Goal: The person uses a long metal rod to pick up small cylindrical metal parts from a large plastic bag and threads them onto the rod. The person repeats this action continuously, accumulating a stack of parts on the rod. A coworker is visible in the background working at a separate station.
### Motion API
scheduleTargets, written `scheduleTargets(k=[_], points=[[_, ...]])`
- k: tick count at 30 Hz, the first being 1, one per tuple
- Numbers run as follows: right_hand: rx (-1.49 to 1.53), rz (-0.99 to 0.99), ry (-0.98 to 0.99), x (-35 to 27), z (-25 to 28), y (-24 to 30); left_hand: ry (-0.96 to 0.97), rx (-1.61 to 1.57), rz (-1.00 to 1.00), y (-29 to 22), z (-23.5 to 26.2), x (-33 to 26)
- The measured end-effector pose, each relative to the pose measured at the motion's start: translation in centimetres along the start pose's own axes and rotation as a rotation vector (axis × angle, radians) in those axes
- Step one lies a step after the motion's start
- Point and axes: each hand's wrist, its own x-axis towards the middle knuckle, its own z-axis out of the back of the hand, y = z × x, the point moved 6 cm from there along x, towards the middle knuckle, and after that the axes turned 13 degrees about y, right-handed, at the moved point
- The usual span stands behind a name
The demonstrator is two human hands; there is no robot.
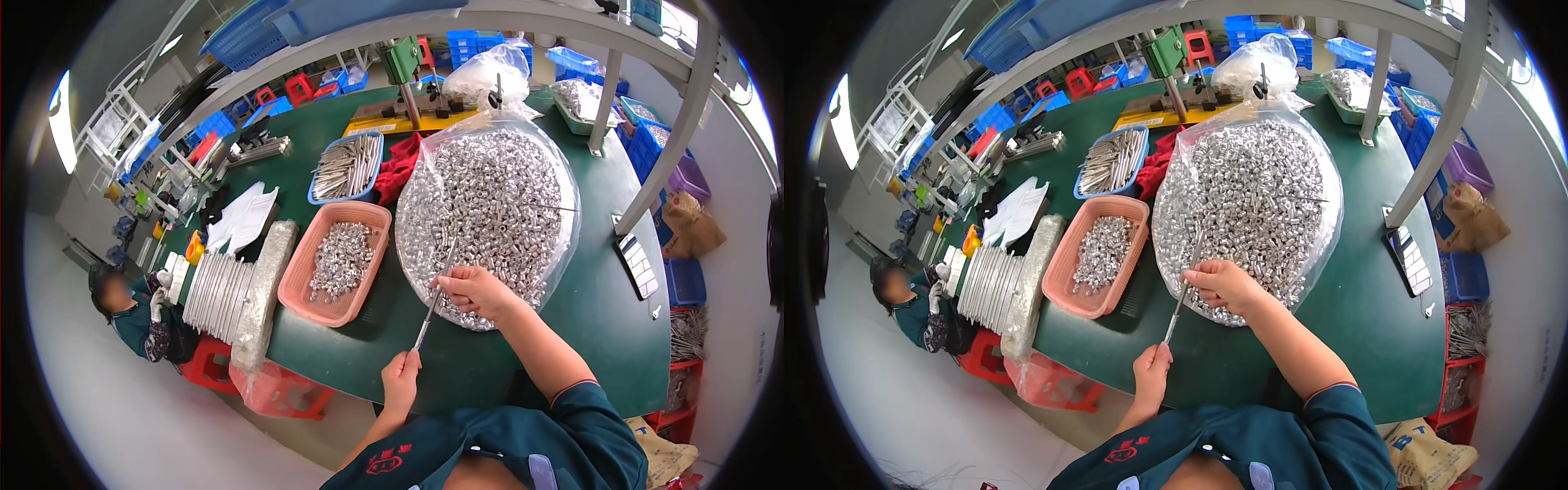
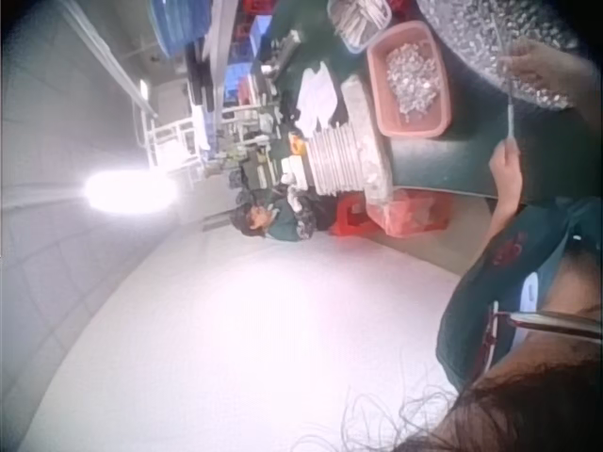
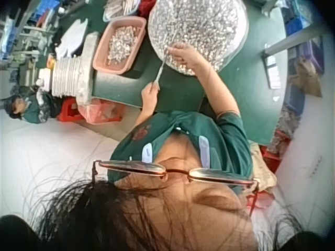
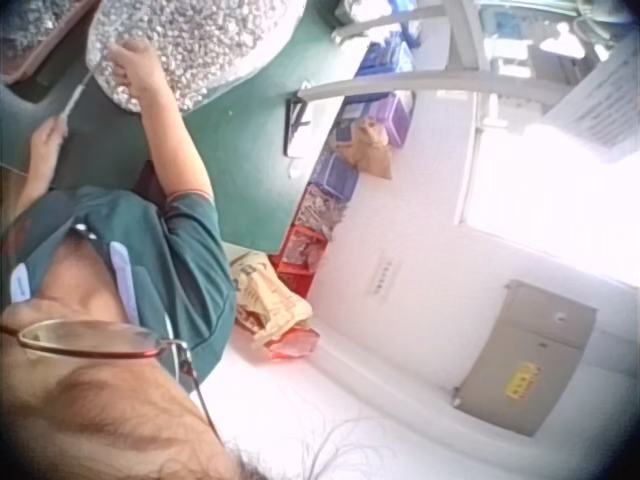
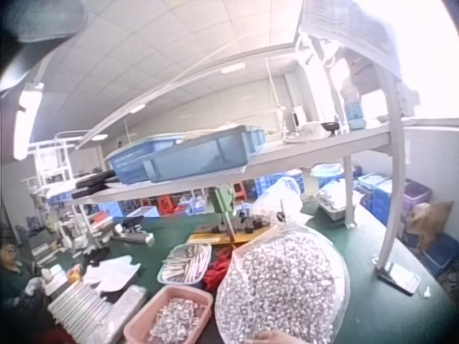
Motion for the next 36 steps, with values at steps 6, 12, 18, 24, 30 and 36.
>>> scheduleTargets(k=[6,12,18,24,30,36], points=[[0.096,0.258,-0.178,-2.1,2.5,3.9,0.013,-0.029,0.017,0.5,0.1,0.0],[0.180,0.365,-0.174,-2.4,4.1,4.8,0.015,0.073,-0.017,-0.4,-0.1,-0.2],[0.267,0.440,-0.247,-2.6,5.0,5.0,0.042,0.115,-0.048,-0.4,-0.2,-0.3],[0.480,0.484,-0.233,-2.5,4.6,5.1,0.058,0.244,-0.098,-1.0,-0.6,-0.2],[0.510,0.497,-0.180,-2.3,5.1,5.0,0.046,0.260,-0.108,-1.3,-0.7,-0.1],[0.525,0.468,-0.166,-2.2,4.9,4.6,0.042,0.244,-0.096,-1.1,-0.7,-0.1]])
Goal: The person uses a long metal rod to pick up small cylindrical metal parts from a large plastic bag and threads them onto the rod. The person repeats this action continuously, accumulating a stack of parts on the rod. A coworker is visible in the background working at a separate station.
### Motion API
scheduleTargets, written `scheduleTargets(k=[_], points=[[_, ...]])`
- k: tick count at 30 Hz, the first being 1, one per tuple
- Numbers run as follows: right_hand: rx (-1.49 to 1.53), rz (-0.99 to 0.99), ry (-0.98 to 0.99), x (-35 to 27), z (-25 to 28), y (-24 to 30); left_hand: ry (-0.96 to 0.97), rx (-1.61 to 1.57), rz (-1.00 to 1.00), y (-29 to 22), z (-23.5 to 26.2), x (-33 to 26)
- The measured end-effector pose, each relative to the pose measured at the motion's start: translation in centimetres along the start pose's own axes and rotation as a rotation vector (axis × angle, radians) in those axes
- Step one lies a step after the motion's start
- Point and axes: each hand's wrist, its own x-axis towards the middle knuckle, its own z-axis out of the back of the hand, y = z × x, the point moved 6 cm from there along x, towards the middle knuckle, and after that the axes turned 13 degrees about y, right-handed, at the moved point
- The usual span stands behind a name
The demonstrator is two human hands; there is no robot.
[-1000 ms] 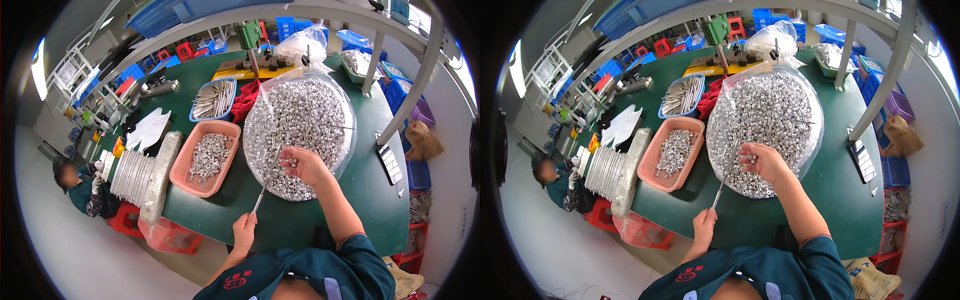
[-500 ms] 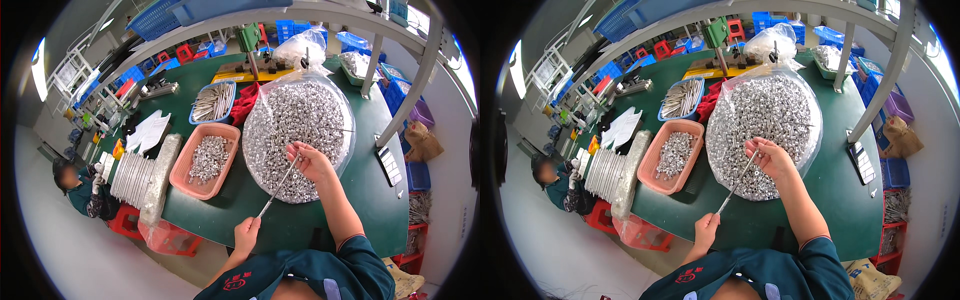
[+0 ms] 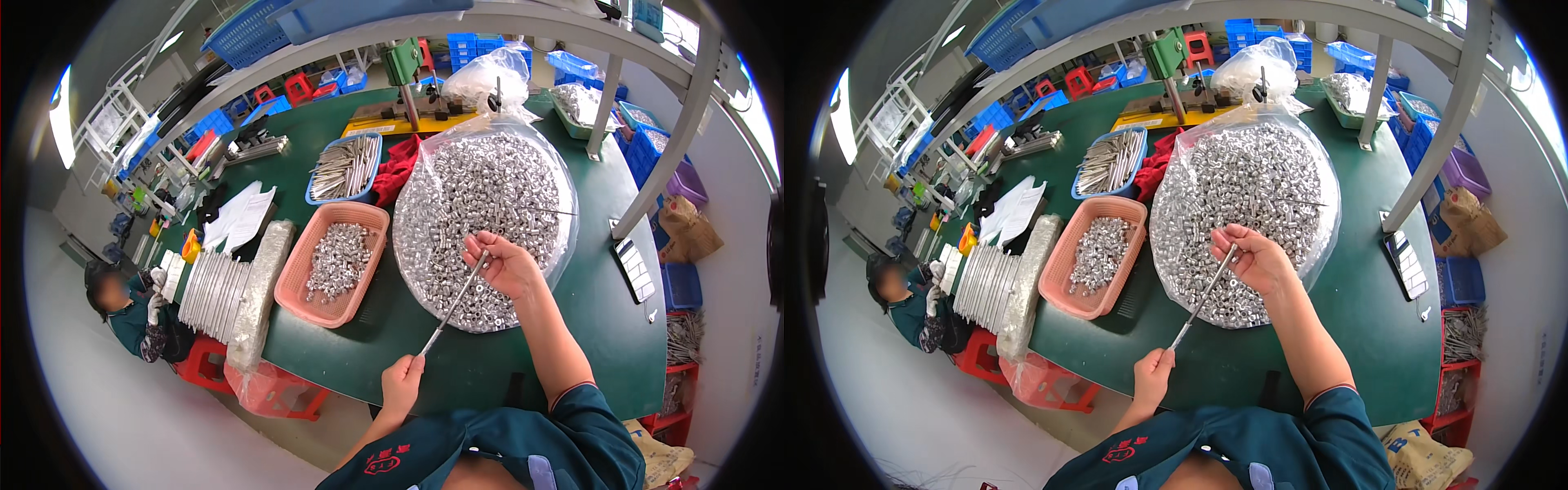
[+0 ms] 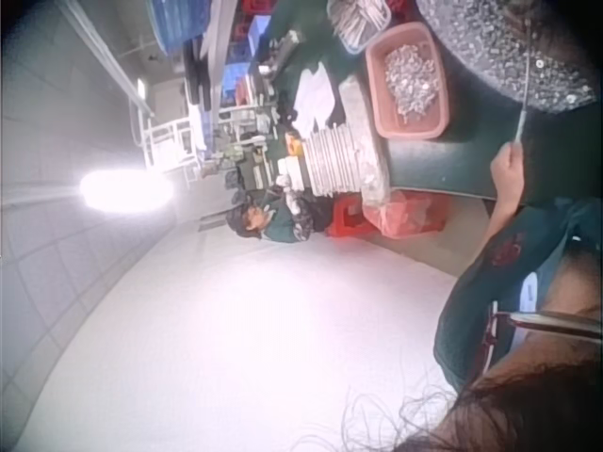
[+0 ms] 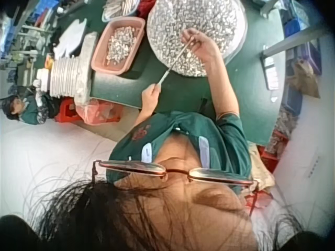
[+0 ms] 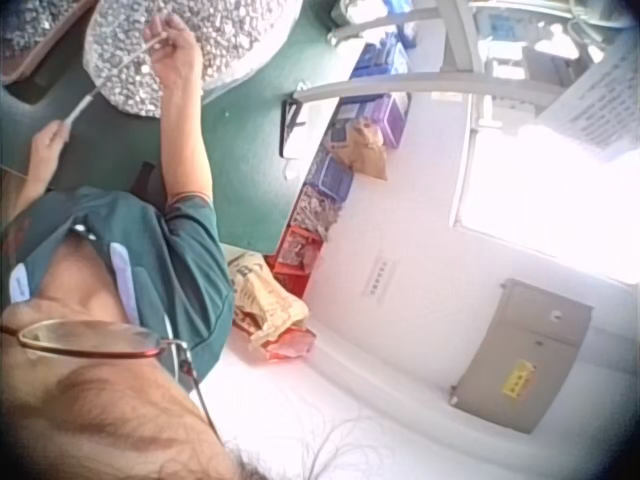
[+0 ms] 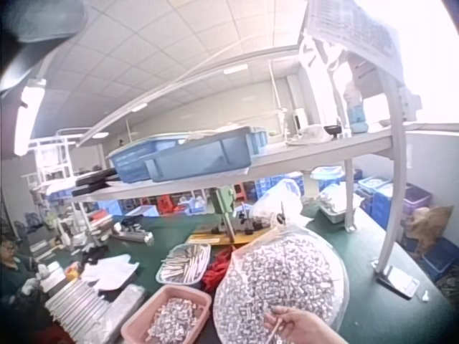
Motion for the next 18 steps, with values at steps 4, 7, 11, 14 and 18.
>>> scheduleTargets(k=[4,7,11,14,18], points=[[-0.020,0.018,0.007,-0.2,-0.7,-0.4,-0.007,0.012,0.001,0.2,0.1,0.0],[-0.010,-0.027,-0.032,-0.4,-0.9,-0.7,-0.012,-0.007,0.012,0.0,0.1,0.0],[-0.011,-0.094,0.054,-0.2,-1.3,-1.7,-0.010,-0.106,0.062,0.5,0.3,0.1],[-0.069,-0.050,0.092,0.1,-0.5,-1.6,0.002,-0.174,0.086,1.4,0.4,0.0],[-0.104,-0.017,0.089,0.2,-0.4,-0.7,0.012,-0.209,0.069,1.6,0.3,-0.1]])
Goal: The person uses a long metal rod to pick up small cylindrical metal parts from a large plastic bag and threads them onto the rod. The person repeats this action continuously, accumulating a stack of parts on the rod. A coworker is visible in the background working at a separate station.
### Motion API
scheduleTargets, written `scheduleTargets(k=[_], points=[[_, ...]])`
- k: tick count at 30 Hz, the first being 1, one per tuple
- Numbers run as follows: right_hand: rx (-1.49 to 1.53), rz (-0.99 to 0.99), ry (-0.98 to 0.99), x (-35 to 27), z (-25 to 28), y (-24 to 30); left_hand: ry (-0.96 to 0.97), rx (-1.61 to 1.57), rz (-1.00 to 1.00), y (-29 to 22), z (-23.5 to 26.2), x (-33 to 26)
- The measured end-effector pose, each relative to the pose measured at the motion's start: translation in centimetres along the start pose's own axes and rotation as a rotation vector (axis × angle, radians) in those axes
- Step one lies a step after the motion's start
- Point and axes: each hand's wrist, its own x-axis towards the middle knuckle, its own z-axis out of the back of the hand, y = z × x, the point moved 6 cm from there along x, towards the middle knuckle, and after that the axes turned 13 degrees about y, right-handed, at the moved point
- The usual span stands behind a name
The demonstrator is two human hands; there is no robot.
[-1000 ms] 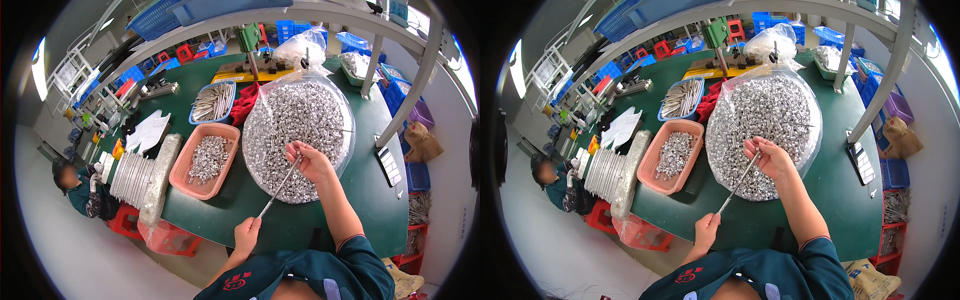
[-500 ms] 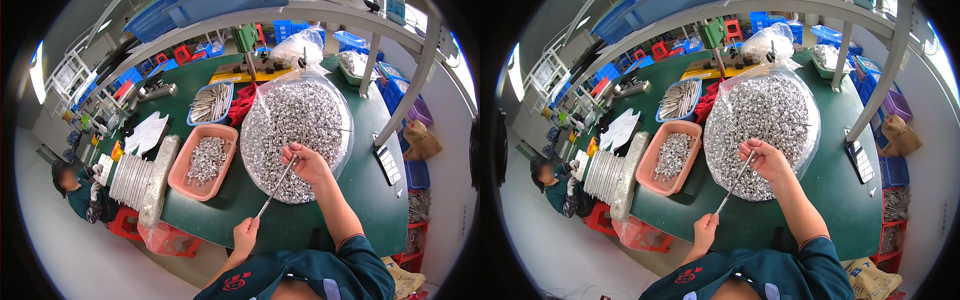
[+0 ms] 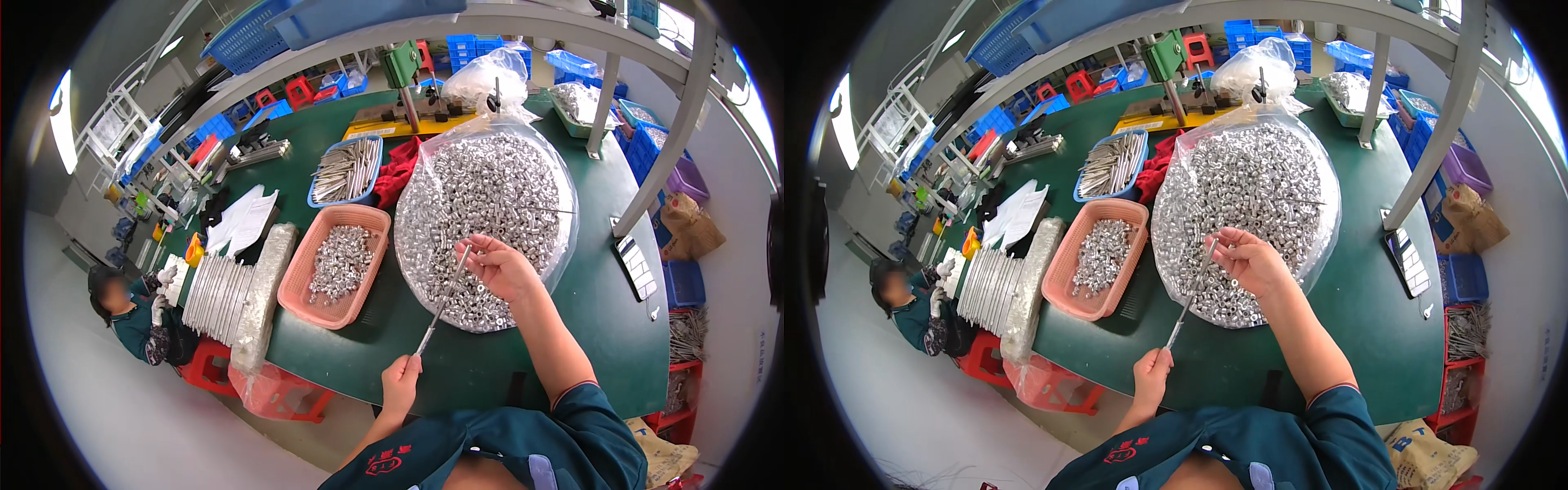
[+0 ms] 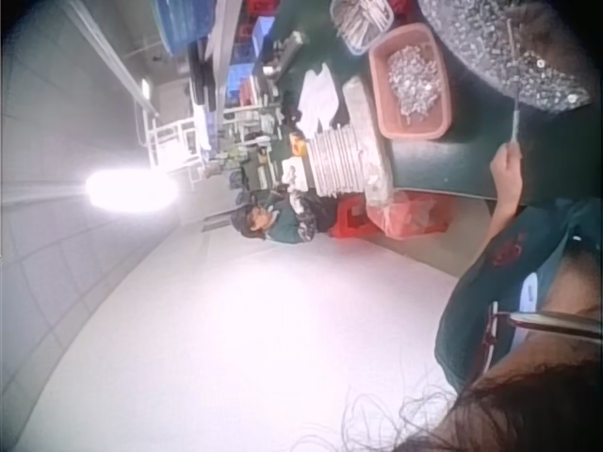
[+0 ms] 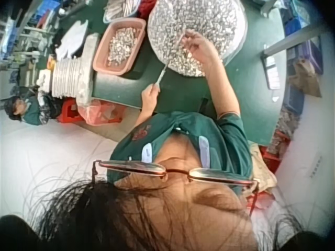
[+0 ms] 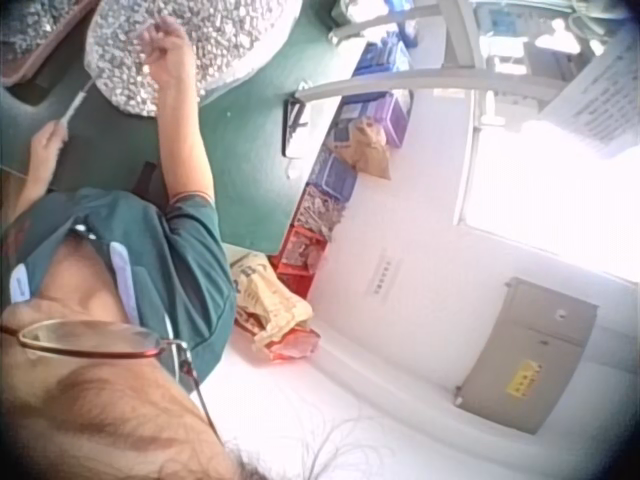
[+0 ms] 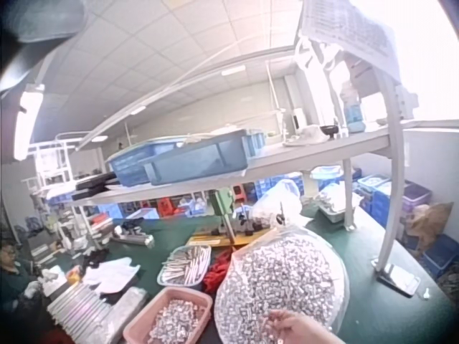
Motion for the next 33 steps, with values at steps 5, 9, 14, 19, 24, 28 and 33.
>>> scheduleTargets(k=[5,9,14,19,24,28,33], points=[[0.069,0.087,-0.040,-0.2,-0.3,1.5,0.007,0.097,-0.037,-0.6,-0.3,0.0],[0.065,0.103,-0.060,-0.3,-0.6,2.1,0.008,0.136,-0.066,-0.3,-0.5,0.1],[0.030,0.083,-0.018,-0.4,-0.9,2.1,0.010,0.165,-0.081,-0.7,-0.6,0.1],[-0.048,0.054,0.008,-0.4,-0.6,1.9,0.022,0.175,-0.068,-0.7,-0.5,0.1],[-0.262,-0.029,-0.004,-0.8,-0.8,2.6,0.053,0.195,-0.059,-0.9,-0.5,0.1],[-0.312,-0.087,0.059,-0.8,-0.7,2.8,0.069,0.205,-0.068,-1.0,-0.5,0.3],[-0.231,-0.103,0.060,-0.6,-0.2,2.2,0.065,0.190,-0.076,-0.6,-0.4,0.3]])
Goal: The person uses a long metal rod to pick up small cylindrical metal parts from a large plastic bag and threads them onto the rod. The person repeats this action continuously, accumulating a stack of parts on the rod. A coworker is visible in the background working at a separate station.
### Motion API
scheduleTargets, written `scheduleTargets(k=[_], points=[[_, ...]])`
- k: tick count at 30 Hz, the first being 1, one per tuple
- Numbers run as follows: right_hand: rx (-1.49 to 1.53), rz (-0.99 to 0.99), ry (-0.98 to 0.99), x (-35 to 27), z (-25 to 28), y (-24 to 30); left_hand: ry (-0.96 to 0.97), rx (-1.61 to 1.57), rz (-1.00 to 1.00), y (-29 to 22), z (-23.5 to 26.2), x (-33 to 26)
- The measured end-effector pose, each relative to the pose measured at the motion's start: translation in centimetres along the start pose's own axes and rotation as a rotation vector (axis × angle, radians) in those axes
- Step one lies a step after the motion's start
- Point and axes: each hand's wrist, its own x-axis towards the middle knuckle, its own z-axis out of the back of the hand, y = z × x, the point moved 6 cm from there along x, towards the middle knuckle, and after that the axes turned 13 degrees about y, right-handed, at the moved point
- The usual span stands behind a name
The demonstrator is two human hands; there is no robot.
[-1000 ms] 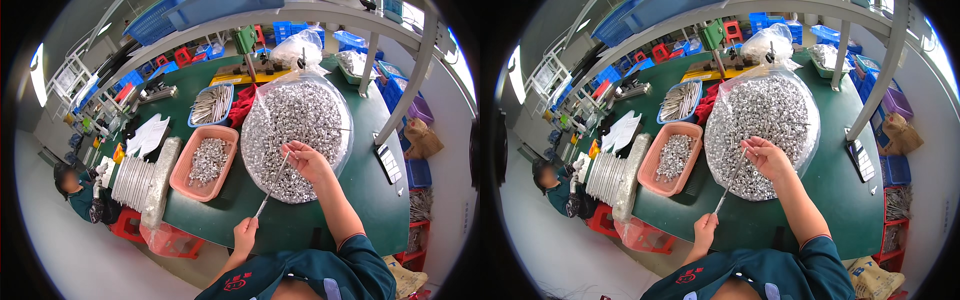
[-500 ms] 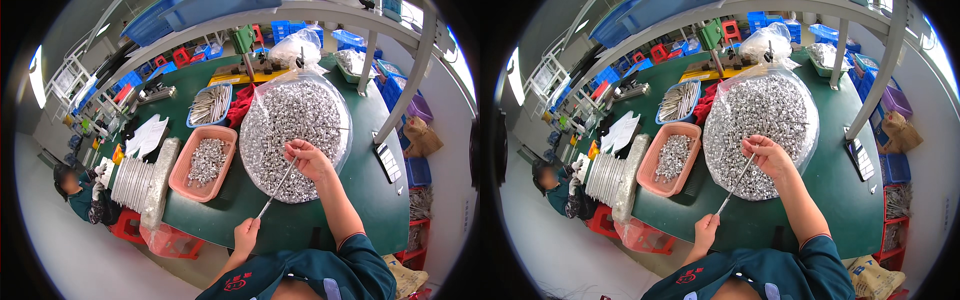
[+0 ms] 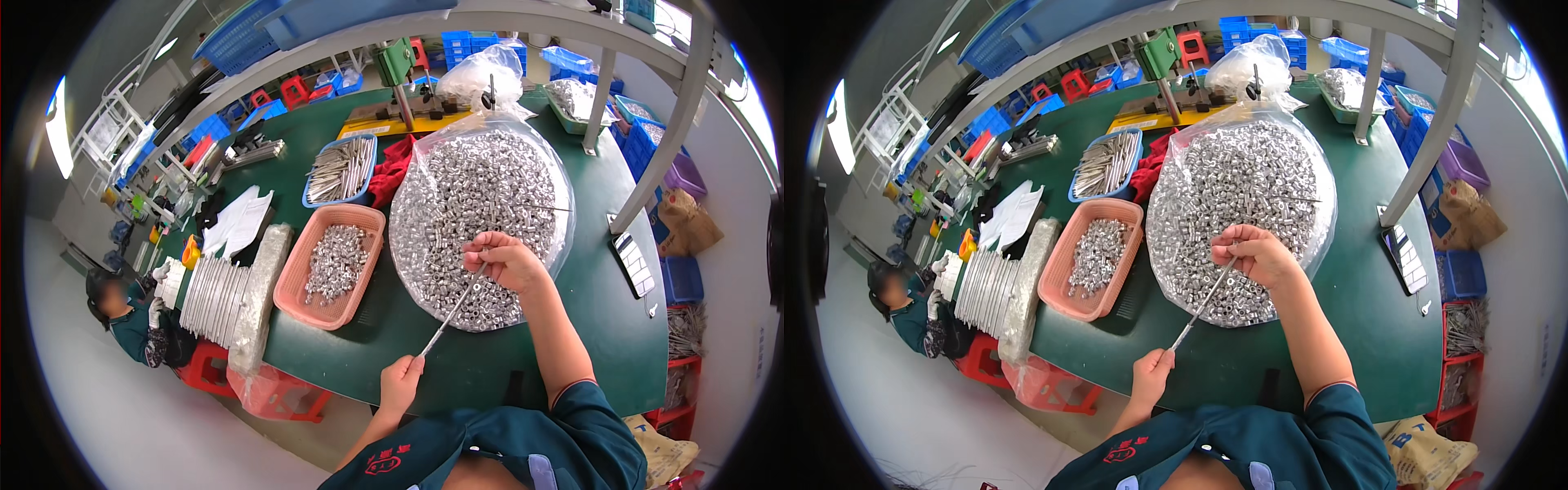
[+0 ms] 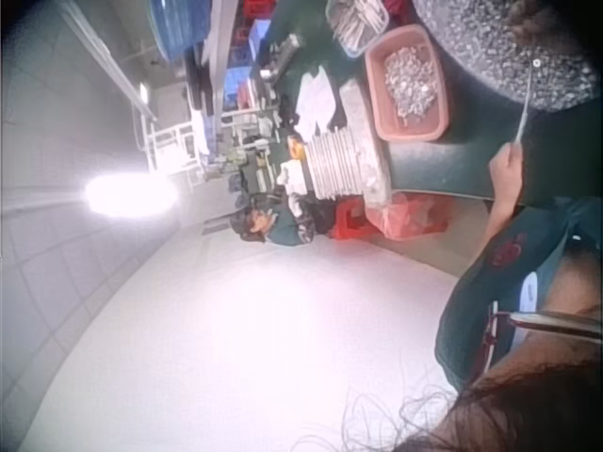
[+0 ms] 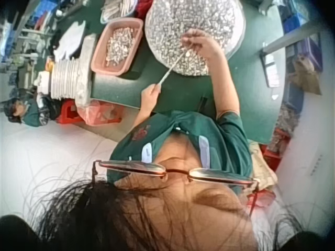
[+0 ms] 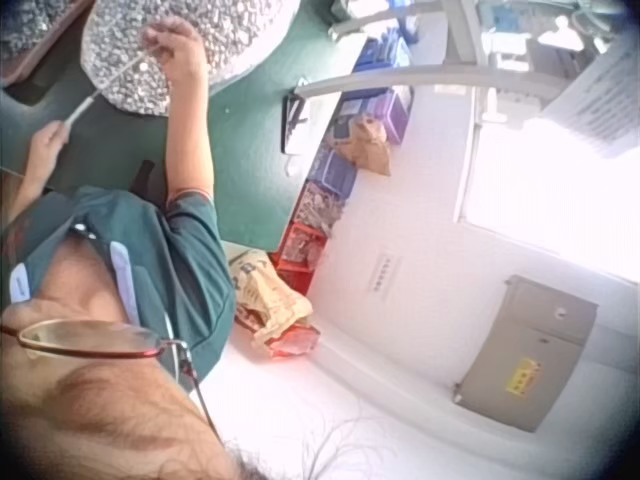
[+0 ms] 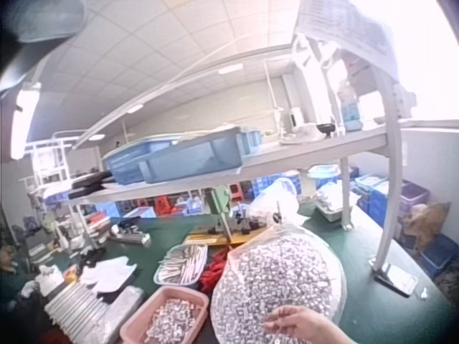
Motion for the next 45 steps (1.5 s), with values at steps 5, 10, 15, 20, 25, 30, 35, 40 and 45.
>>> scheduleTargets(k=[5,10,15,20,25,30,35,40,45], points=[[0.166,0.030,-0.120,0.7,1.2,-1.8,-0.014,-0.040,0.059,-0.3,0.1,0.1],[0.145,0.027,-0.139,0.7,1.0,-2.3,-0.021,-0.088,0.072,0.1,0.2,0.1],[-0.097,-0.036,-0.131,0.3,0.9,-1.1,-0.024,-0.075,0.048,0.3,0.1,-0.1],[-0.300,-0.077,-0.151,0.4,-0.6,-2.3,-0.023,-0.086,0.066,-0.4,0.0,0.2],[-0.086,-0.190,-0.017,1.0,-2.4,-5.9,-0.066,-0.227,0.150,1.0,0.3,0.2],[0.178,-0.022,-0.005,0.9,-2.1,-3.4,-0.068,-0.322,0.189,1.8,0.4,0.1],[0.228,0.097,-0.055,0.7,-1.7,-1.5,-0.043,-0.205,0.130,0.8,0.3,0.0],[0.192,0.135,-0.080,0.6,-0.4,-0.8,-0.035,-0.133,0.108,0.6,0.3,0.0],[0.138,0.109,-0.176,0.4,1.4,-0.9,-0.033,-0.157,0.105,0.6,0.3,0.0]])
